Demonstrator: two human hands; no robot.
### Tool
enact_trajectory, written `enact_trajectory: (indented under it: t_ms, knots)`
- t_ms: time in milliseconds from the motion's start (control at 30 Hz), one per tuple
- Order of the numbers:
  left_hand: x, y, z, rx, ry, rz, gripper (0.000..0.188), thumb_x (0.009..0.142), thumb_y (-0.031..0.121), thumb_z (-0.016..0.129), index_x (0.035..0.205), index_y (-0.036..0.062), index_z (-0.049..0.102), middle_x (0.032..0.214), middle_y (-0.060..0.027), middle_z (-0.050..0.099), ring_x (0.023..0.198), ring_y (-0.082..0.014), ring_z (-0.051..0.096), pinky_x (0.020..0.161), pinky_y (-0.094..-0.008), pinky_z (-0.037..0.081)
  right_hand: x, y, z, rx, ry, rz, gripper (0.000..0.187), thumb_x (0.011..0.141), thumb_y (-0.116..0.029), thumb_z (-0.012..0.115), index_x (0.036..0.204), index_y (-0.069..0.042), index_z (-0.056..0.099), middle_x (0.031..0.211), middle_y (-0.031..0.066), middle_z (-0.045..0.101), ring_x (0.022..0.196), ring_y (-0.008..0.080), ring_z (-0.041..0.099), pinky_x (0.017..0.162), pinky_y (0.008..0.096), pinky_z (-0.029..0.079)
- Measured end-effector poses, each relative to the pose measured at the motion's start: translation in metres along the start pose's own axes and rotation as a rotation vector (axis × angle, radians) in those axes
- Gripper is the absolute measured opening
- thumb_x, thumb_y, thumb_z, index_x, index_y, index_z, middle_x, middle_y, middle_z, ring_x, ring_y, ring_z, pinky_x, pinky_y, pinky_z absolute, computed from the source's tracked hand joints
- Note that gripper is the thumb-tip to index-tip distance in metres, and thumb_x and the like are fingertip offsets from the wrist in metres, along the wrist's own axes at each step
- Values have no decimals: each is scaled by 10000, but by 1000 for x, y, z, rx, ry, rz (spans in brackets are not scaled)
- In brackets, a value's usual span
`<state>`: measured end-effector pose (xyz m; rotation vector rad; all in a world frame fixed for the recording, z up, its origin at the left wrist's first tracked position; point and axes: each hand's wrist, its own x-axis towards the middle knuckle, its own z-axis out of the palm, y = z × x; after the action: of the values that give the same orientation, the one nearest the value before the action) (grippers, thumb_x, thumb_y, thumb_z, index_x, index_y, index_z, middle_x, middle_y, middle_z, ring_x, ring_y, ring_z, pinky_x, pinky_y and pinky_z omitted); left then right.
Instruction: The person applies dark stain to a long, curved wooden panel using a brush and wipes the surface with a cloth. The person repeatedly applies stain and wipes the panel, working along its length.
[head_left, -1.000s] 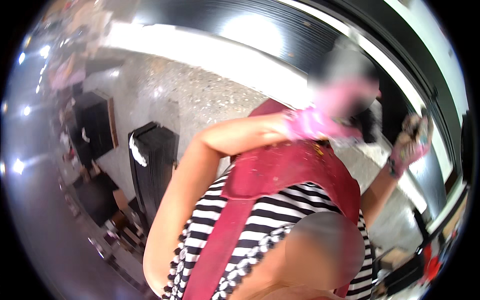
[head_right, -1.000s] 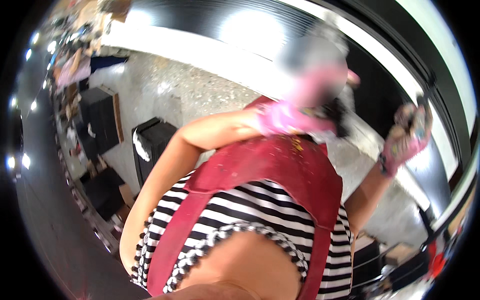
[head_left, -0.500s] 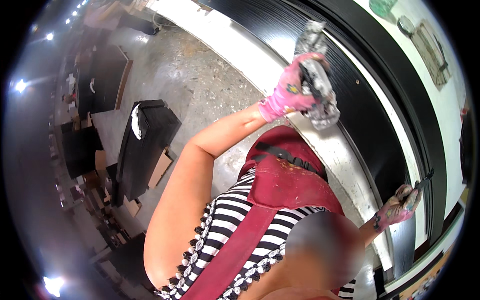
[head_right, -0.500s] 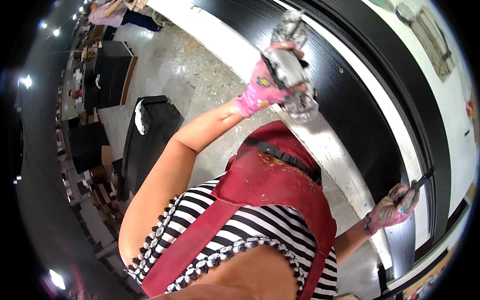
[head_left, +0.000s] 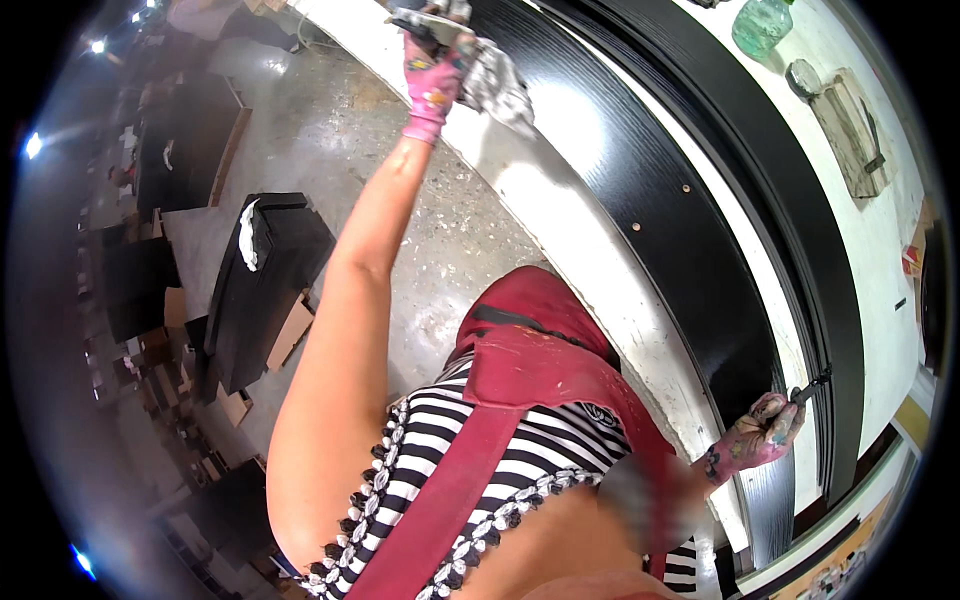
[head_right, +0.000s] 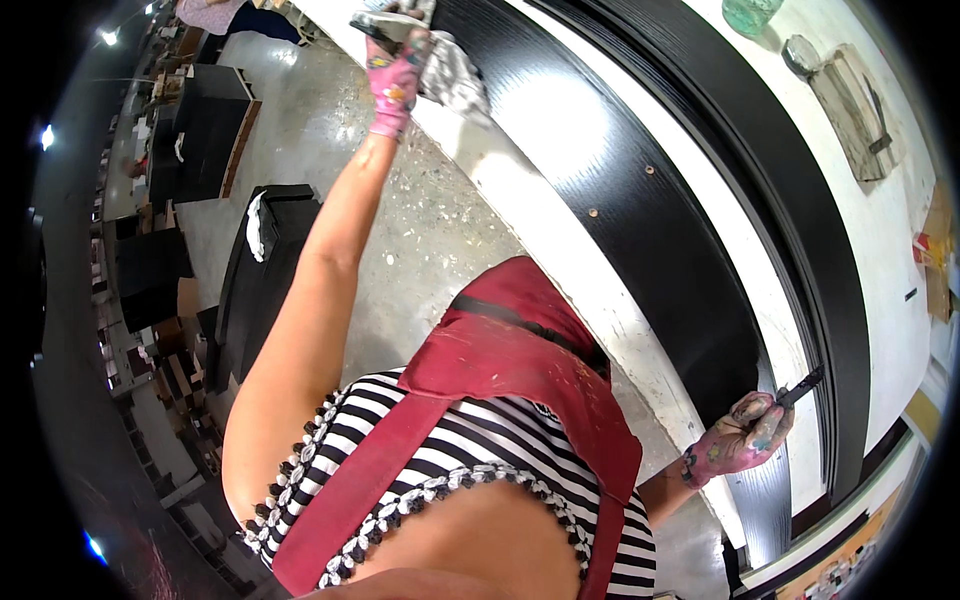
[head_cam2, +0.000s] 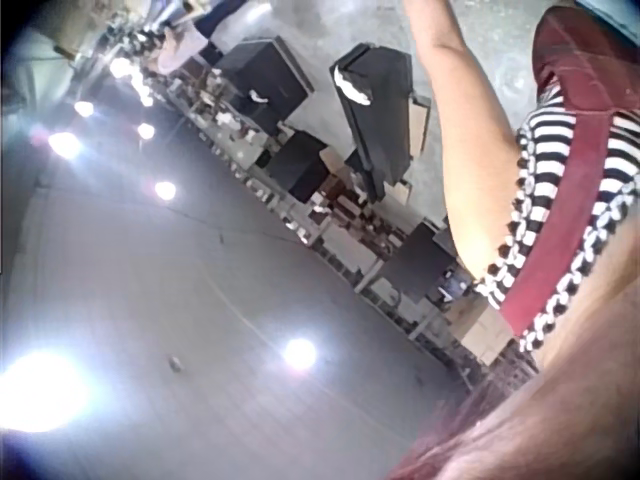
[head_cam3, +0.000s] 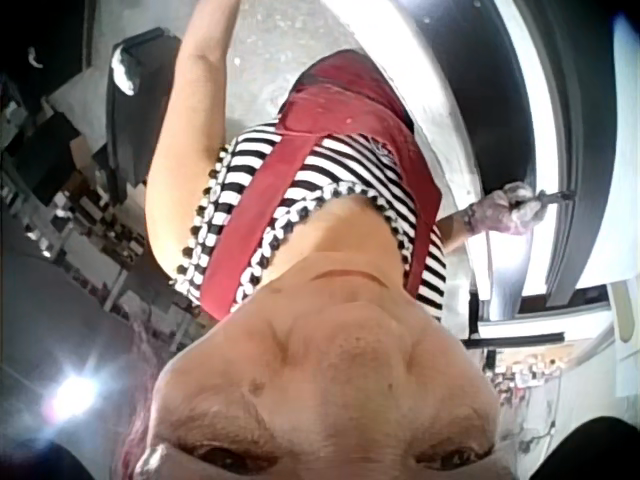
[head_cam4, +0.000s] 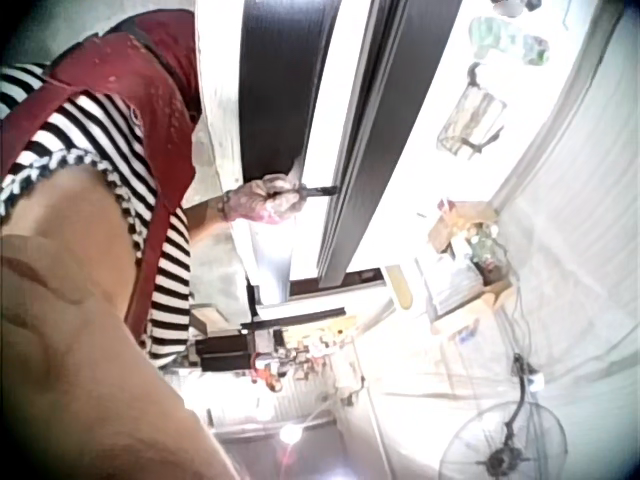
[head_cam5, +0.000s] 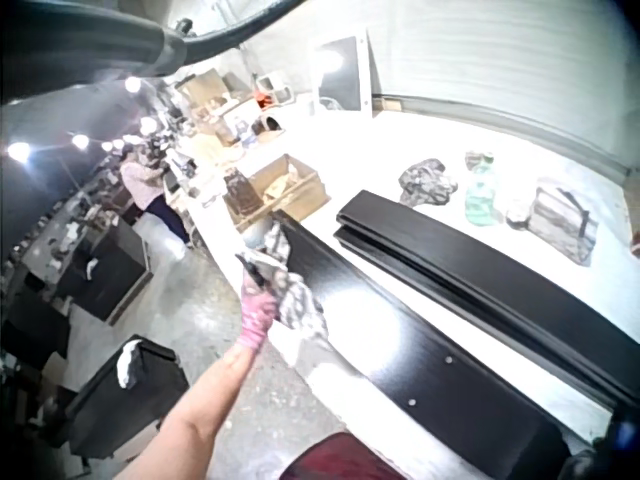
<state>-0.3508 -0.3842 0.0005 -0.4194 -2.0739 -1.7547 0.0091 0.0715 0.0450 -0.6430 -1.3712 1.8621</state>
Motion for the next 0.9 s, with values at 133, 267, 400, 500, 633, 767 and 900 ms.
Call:
enact_trajectory:
  t_ms: [133,267,400,500,633,767,900]
  knots:
    - [21,-41,-40,121,43,-28,551,838,-39,559,1362,48,412,1165,-113,600,940,-206,615,792,-297,535,0,-4,5,-9,12,19,78,966,-62,529,977,14,515,635,38,426,573,104,341,492,224,299]
    - [48,-78,-71,144,101,-88,583,839,-43,580,1381,54,389,1184,-114,594,890,-195,618,755,-284,534,-1,-7,6,-48,25,47,100,961,-78,524,906,-4,485,643,29,371,579,99,316,503,223,267]
    - [84,-91,-98,22,137,-169,617,840,-47,601,1400,60,365,1203,-115,587,841,-184,622,718,-271,533,0,-5,2,-70,60,7,149,955,-91,531,844,-24,457,643,11,316,583,98,280,522,222,249]
    - [105,-85,-121,-246,117,-354,685,848,-88,564,1453,66,281,1237,-150,576,765,-181,603,654,-247,501,1,-4,0,-21,142,-22,126,921,-91,591,951,22,543,621,-16,326,576,86,283,540,231,273]
    - [114,-82,-132,-851,-154,-359,693,855,-101,574,1463,46,276,1224,-163,590,728,-186,610,634,-243,501,1,-4,-2,-23,160,-25,129,901,-91,618,871,-17,517,624,-5,320,597,97,291,579,239,287]
    - [111,-84,-117,-327,10,-76,573,836,-28,690,1337,22,418,1148,-145,624,883,-171,631,688,-242,510,1,-6,-5,-86,217,-40,149,898,-119,631,874,-26,517,628,-1,337,603,108,312,602,248,308]
    - [115,-82,-98,-117,149,69,505,844,-54,682,1297,-2,466,1089,-117,627,920,-199,654,818,-316,557,2,-4,-10,-152,277,-62,153,900,-139,635,895,-23,535,632,4,369,615,108,349,617,242,327]
